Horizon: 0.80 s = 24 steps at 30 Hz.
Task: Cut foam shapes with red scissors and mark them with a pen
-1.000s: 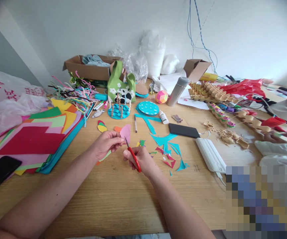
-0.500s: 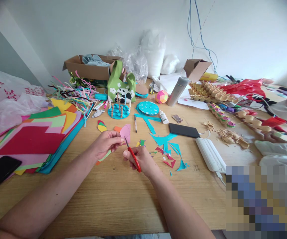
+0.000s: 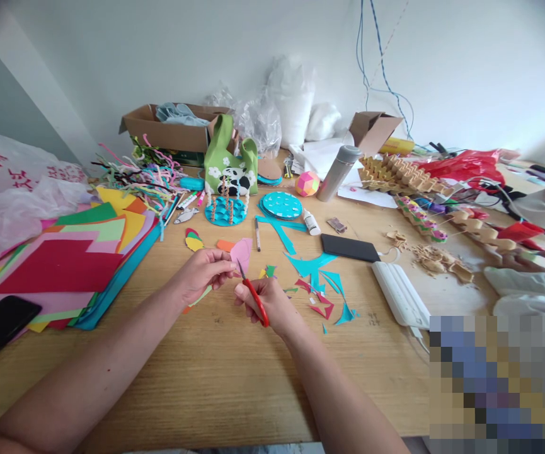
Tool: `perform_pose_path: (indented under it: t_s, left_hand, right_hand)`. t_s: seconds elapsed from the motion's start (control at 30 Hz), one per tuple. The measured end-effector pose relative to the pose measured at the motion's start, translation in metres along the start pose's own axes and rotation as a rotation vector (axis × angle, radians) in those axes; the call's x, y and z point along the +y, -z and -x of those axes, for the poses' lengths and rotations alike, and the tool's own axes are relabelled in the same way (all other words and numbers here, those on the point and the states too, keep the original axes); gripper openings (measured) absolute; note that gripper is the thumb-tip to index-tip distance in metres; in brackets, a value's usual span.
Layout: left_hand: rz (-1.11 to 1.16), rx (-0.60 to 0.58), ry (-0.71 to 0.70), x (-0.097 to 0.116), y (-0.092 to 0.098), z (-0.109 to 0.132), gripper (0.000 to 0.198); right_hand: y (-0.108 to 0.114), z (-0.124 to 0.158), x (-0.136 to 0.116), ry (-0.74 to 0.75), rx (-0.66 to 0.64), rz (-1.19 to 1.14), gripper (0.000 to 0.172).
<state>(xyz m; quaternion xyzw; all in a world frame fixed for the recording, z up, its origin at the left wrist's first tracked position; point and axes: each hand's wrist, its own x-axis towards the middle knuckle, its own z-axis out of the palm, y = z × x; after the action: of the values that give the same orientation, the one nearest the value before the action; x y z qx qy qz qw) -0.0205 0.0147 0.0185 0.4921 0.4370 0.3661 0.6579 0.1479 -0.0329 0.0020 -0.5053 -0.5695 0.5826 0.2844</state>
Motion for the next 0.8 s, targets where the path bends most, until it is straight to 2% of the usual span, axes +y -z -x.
perform_pose_path:
  t_s: [0.4, 0.57, 0.7, 0.8]
  left_hand:
    - [0.01, 0.0, 0.018, 0.0009, 0.0005, 0.001, 0.015]
    - [0.085, 0.076, 0.02, 0.0031, 0.0014, -0.0005, 0.025]
    - [0.137, 0.056, -0.034, 0.0016, 0.0024, -0.0027, 0.031]
    - [0.148, 0.046, -0.038, -0.0014, 0.0037, -0.0041, 0.029]
  right_hand:
    - [0.0, 0.0002, -0.0002, -0.011, 0.014, -0.014, 0.048]
    - [0.0, 0.0016, -0.0038, -0.02, 0.014, 0.003, 0.049]
    - [-0.0008, 0.0019, -0.0042, -0.042, -0.045, 0.02, 0.048]
    - [-0.0012, 0.0015, -0.0026, -0.045, -0.076, 0.026, 0.049]
